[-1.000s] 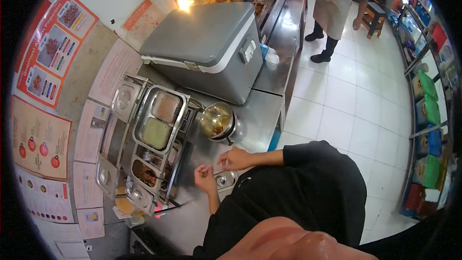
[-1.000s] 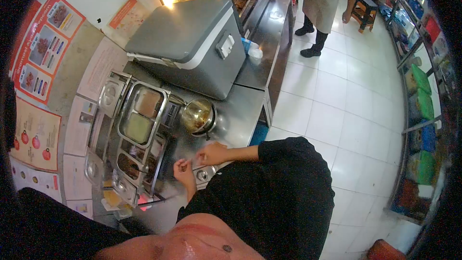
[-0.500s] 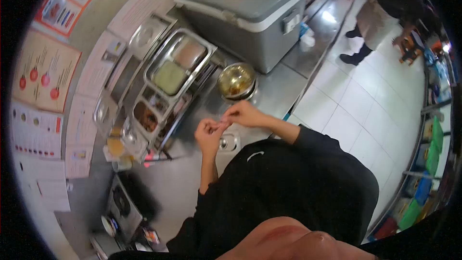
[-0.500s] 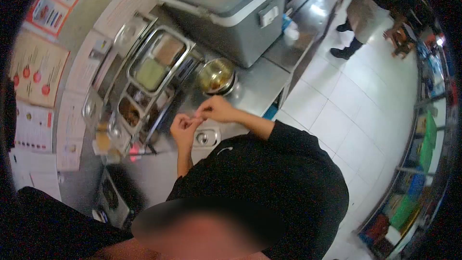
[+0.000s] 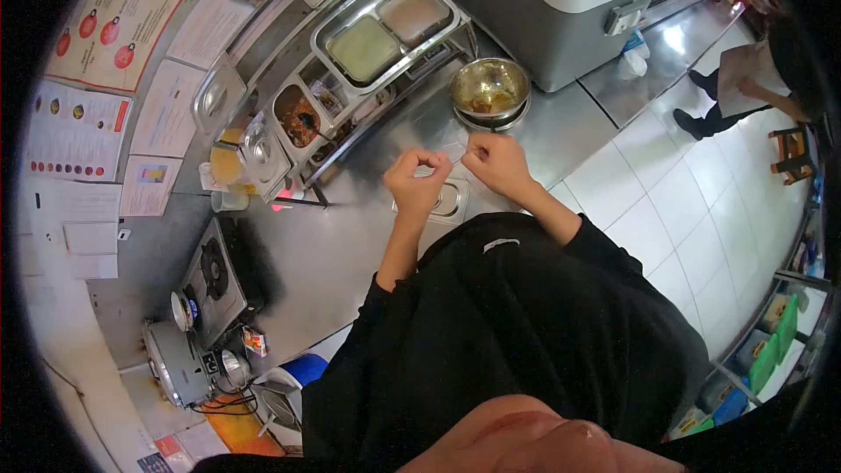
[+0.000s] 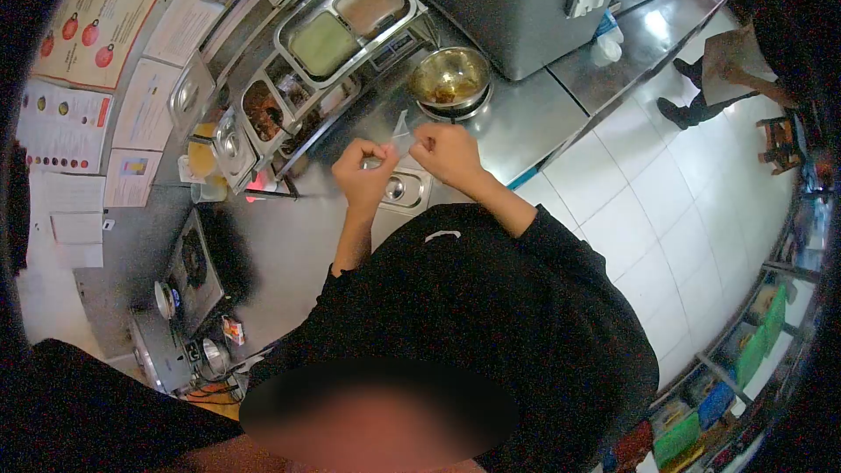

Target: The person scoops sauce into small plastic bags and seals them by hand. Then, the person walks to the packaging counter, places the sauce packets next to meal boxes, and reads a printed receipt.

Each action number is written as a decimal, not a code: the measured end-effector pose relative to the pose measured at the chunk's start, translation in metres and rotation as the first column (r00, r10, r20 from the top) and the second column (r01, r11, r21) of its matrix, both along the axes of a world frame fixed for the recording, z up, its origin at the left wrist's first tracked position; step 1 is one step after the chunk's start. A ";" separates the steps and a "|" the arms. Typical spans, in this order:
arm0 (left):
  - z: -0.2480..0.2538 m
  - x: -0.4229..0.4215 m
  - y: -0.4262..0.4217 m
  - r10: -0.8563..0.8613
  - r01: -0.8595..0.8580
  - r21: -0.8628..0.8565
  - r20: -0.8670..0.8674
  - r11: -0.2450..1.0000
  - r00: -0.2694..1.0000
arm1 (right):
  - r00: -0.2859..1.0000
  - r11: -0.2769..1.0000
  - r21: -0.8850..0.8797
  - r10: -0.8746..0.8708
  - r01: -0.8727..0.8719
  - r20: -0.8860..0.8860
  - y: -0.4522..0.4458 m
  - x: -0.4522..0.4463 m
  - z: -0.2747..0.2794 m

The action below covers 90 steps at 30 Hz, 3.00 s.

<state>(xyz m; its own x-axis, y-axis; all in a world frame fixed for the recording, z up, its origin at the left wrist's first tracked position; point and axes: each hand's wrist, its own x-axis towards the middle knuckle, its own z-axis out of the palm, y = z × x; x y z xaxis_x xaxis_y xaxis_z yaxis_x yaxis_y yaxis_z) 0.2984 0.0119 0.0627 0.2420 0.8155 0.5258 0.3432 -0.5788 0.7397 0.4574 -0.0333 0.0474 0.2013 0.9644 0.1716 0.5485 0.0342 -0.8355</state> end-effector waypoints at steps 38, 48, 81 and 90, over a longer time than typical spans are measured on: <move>0.050 0.041 -0.018 -0.029 -0.093 0.650 0.175 0.755 0.984 | 0.838 0.885 0.354 -0.070 0.302 -0.540 -0.015 -0.005 0.067; 0.054 0.031 -0.001 -0.018 -0.058 0.274 0.267 0.960 0.964 | 0.968 0.704 0.669 -0.230 0.238 -0.102 0.005 -0.021 0.057; -0.021 -0.241 -0.053 0.348 -0.274 -0.323 0.202 0.906 0.915 | 0.800 0.854 -0.219 0.519 -0.471 0.302 0.212 -0.177 0.069; -0.020 -0.248 -0.028 0.321 -0.209 -0.385 0.255 0.899 0.912 | 0.833 0.812 -0.363 0.534 -0.458 0.144 0.209 -0.195 0.090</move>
<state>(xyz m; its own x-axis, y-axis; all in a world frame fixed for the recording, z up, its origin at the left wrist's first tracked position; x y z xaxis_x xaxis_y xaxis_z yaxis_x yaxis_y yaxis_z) 0.0506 -0.0157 0.0428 -0.1351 0.9674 0.2141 0.1728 -0.1897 0.9665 0.2628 0.1752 0.1370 -0.3273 0.9308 -0.1627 0.7004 0.1234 -0.7030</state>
